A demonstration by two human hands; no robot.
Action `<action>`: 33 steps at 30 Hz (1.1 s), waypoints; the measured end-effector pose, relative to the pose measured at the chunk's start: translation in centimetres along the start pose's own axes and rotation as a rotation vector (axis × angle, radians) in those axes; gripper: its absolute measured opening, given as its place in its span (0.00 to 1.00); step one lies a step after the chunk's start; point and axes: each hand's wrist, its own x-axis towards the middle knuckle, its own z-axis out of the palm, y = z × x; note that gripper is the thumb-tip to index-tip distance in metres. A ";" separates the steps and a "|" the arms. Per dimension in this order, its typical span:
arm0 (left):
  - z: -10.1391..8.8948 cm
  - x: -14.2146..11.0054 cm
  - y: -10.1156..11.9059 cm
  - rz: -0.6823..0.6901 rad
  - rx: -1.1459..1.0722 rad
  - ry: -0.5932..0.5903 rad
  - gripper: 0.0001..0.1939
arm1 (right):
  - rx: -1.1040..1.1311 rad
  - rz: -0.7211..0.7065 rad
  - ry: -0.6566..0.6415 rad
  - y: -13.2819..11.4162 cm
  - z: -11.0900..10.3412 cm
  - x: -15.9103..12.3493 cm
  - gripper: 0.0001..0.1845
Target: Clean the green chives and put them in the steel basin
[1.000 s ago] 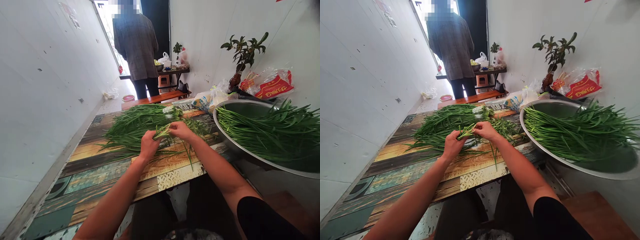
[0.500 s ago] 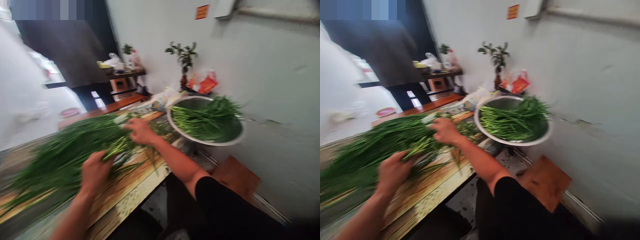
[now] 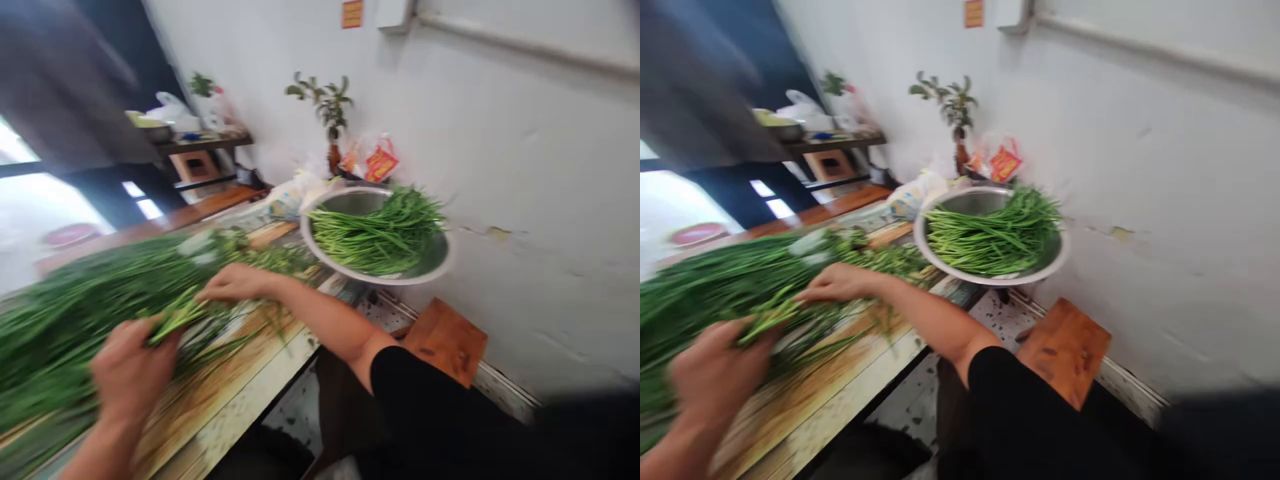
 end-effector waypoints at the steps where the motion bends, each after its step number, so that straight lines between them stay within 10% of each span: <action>1: 0.2 -0.3 0.6 0.066 -0.016 0.089 0.08 | 0.128 0.037 0.095 -0.1 0.1 -0.2 0.23; 6: 1.4 0.2 1.6 0.093 -0.120 0.153 0.11 | 0.373 0.150 0.378 1.2 -0.8 -0.1 0.23; 11: 1.5 0.3 0.8 -0.002 -0.167 0.101 0.08 | 0.040 0.130 0.676 2.3 -2.0 0.0 0.21; 15: 1.5 0.2 0.6 -0.055 -0.261 0.078 0.10 | -0.231 0.003 0.586 1.5 -1.4 -0.5 0.15; 27: 1.5 0.5 0.2 -0.095 -0.415 0.053 0.13 | -0.605 0.279 0.682 1.6 -2.3 -0.8 0.12; 33: 1.7 0.6 -0.2 -0.068 -0.443 0.122 0.16 | -0.875 0.270 0.346 2.4 -2.3 -0.8 0.07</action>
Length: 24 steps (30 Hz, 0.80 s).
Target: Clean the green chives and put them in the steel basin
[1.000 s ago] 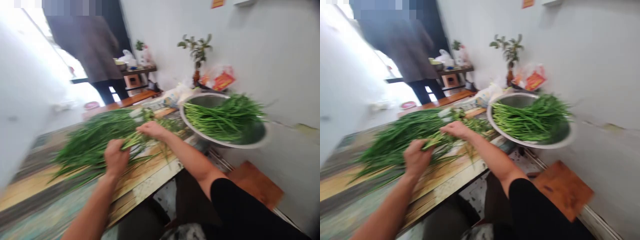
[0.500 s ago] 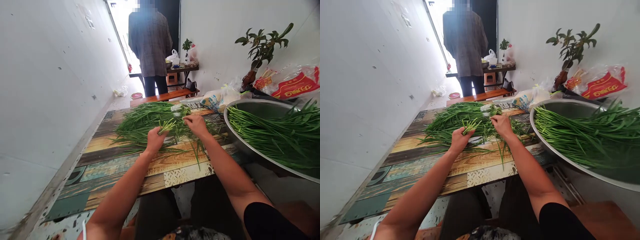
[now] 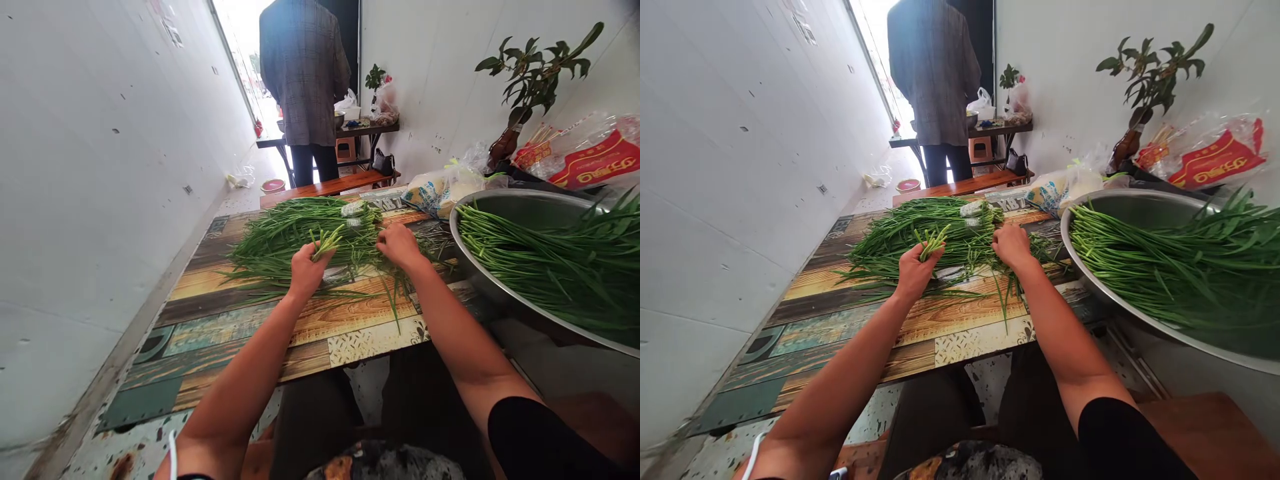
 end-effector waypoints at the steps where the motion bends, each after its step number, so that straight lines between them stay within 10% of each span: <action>1: 0.0 0.0 0.0 0.008 0.005 0.010 0.16 | -0.035 -0.008 -0.023 0.0 0.1 0.0 0.07; 10: -0.4 -0.1 0.6 0.122 0.014 0.118 0.17 | 0.062 -0.127 -0.132 0.0 -0.1 -0.1 0.07; 15: -0.2 -0.1 0.6 0.086 -0.028 0.180 0.16 | 0.792 -0.062 0.097 0.5 -0.6 0.2 0.16; 19: 0.0 -0.1 0.5 0.075 -0.042 0.223 0.14 | 0.935 0.111 0.297 0.7 -0.6 0.5 0.17; 24: 0.0 -0.2 0.5 0.079 -0.047 0.227 0.12 | 1.174 0.035 0.087 -0.1 -1.1 0.0 0.18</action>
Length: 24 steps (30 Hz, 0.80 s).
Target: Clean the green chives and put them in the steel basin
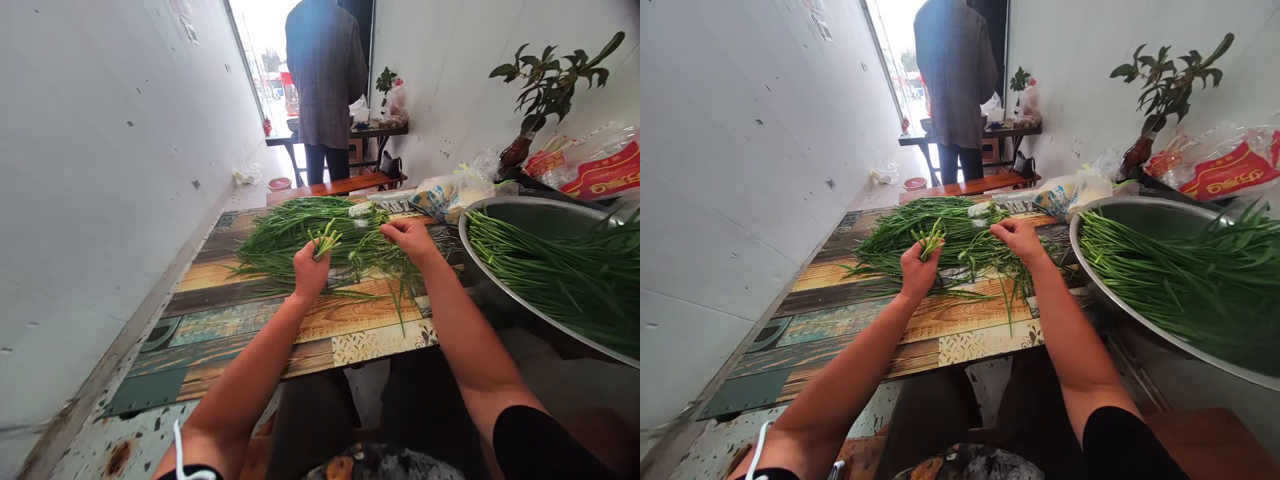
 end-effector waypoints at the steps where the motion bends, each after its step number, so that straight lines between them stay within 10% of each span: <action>1: 0.0 0.0 0.0 -0.001 -0.002 -0.001 0.12 | 0.021 -0.001 -0.033 -0.2 0.2 -0.1 0.19; 14: 0.0 -0.1 0.5 0.055 0.169 -0.461 0.12 | -0.031 -0.067 -0.240 0.5 4.6 -1.3 0.20; 24: -0.1 -0.2 0.8 -0.036 0.016 -0.321 0.13 | -0.327 0.038 0.127 1.2 0.2 0.6 0.29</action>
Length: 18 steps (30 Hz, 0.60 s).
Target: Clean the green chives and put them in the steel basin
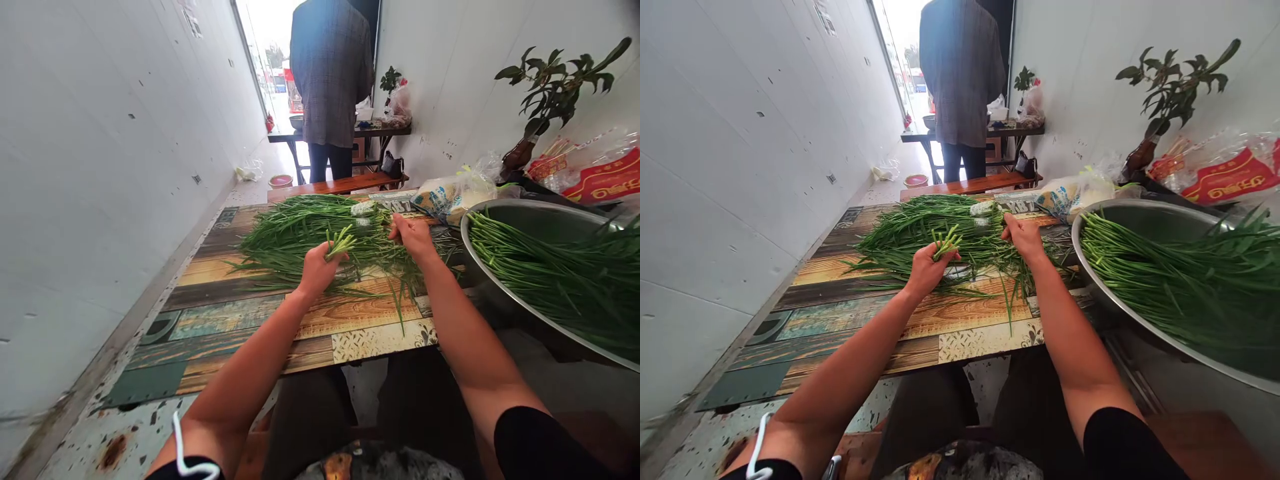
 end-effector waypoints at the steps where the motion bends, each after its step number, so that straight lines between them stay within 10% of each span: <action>1: 0.1 0.0 -0.1 -0.020 -0.062 0.031 0.14 | -0.172 -0.018 -0.037 0.2 -0.4 0.2 0.27; 7: 0.3 0.3 0.0 -0.092 -0.399 0.243 0.18 | -0.844 -0.079 -0.294 0.0 -0.5 -0.3 0.14; 10: 0.3 0.4 0.3 -0.086 -0.437 0.312 0.20 | -0.779 -0.072 -0.281 -0.4 -0.6 -0.5 0.23; 18: 0.2 0.5 -0.1 -0.082 -0.330 0.315 0.20 | -0.216 -0.188 -0.363 0.2 -1.1 -0.4 0.10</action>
